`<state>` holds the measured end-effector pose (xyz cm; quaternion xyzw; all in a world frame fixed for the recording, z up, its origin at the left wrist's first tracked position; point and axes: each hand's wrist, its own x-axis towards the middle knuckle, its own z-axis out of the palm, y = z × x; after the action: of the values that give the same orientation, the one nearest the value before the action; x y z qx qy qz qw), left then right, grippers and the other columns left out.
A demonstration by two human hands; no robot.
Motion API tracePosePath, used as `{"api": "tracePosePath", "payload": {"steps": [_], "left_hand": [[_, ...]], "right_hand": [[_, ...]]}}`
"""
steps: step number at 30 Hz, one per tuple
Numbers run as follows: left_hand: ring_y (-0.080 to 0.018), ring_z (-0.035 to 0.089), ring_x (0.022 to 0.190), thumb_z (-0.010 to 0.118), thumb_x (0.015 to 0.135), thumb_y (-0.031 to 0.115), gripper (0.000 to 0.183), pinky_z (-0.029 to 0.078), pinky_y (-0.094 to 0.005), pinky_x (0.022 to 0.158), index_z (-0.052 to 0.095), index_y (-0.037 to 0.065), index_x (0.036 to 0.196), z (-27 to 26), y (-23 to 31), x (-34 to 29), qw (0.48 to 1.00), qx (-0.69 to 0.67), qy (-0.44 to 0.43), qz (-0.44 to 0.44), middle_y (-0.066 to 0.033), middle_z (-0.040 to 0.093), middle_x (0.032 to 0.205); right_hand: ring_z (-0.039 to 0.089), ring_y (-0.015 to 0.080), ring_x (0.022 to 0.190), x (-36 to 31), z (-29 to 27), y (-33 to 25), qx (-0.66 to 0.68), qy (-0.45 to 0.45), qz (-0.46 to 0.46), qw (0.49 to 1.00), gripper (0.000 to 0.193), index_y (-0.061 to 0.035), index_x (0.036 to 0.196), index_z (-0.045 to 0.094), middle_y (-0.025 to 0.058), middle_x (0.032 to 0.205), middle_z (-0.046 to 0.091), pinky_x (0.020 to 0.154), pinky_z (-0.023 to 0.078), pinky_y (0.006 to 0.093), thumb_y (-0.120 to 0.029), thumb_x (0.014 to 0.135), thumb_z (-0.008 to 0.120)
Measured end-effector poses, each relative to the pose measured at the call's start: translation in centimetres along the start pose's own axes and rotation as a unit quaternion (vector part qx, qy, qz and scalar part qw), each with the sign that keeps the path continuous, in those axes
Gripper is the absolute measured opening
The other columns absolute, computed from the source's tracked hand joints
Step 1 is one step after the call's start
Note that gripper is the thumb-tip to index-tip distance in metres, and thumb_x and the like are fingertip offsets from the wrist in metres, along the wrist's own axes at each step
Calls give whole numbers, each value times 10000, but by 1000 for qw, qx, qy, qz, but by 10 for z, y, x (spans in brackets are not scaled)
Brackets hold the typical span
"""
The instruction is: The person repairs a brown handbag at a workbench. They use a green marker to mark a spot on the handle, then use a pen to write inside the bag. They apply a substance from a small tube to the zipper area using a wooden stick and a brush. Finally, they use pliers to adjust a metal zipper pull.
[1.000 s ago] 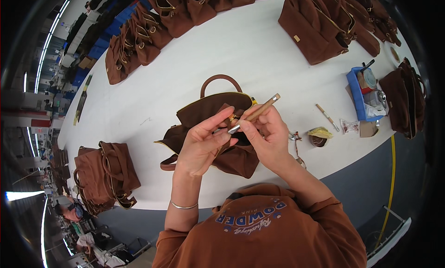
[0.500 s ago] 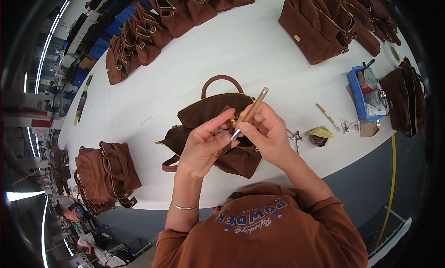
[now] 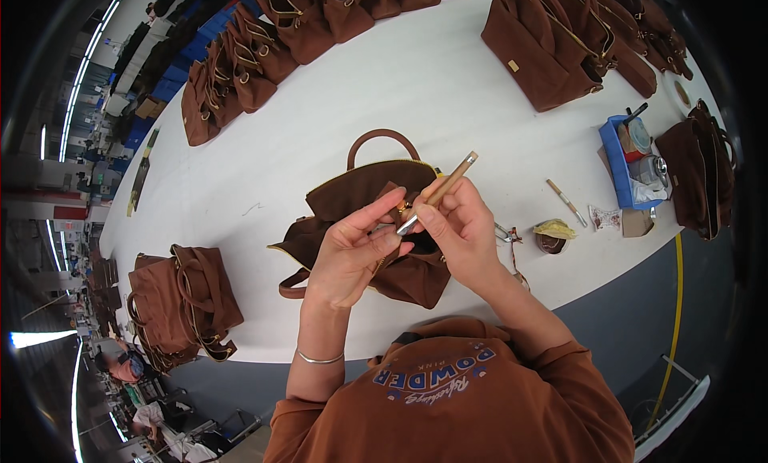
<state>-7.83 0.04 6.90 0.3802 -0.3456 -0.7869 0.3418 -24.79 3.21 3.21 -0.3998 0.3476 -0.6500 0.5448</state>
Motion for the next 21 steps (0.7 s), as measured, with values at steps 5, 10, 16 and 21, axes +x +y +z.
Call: {"api": "tracePosePath", "payload": {"steps": [5, 10, 16, 21], "left_hand": [[-137, 632, 1012, 590, 893, -100, 496, 580, -303, 894, 513, 14, 1369, -1, -2, -2, 1000, -6, -6, 1, -79, 583, 1272], [-133, 637, 999, 589, 893, -103, 506, 579, -304, 902, 508, 23, 1377, 0, 0, -1, 1000, -6, -14, 4, -55, 605, 1191], [-129, 639, 993, 598, 890, -101, 509, 581, -308, 907, 507, 22, 1376, -2, -2, -1, 1000, 7, -6, 7, -48, 603, 1162], [-116, 634, 996, 595, 898, -93, 502, 584, -310, 909, 507, 27, 1377, -3, -3, -1, 1000, -4, -12, 10, -44, 617, 1146]], "right_hand": [[603, 104, 857, 0, -5, 2, 4, -25, 0, 1000, 189, -3, 1138, 471, 71, 962, 611, 771, 528, 268, -83, 988, 553], [607, 96, 831, 0, -2, 0, 37, -27, 11, 999, 176, 1, 1128, 458, 76, 950, 604, 754, 525, 256, -54, 984, 543], [597, 94, 858, 1, -1, 5, 80, 7, 3, 997, 177, 6, 1128, 454, 70, 948, 585, 766, 522, 254, -42, 982, 542], [589, 85, 873, -1, 1, 4, 63, 11, 9, 998, 177, 3, 1126, 451, 68, 973, 581, 778, 524, 259, -21, 975, 541]]}}
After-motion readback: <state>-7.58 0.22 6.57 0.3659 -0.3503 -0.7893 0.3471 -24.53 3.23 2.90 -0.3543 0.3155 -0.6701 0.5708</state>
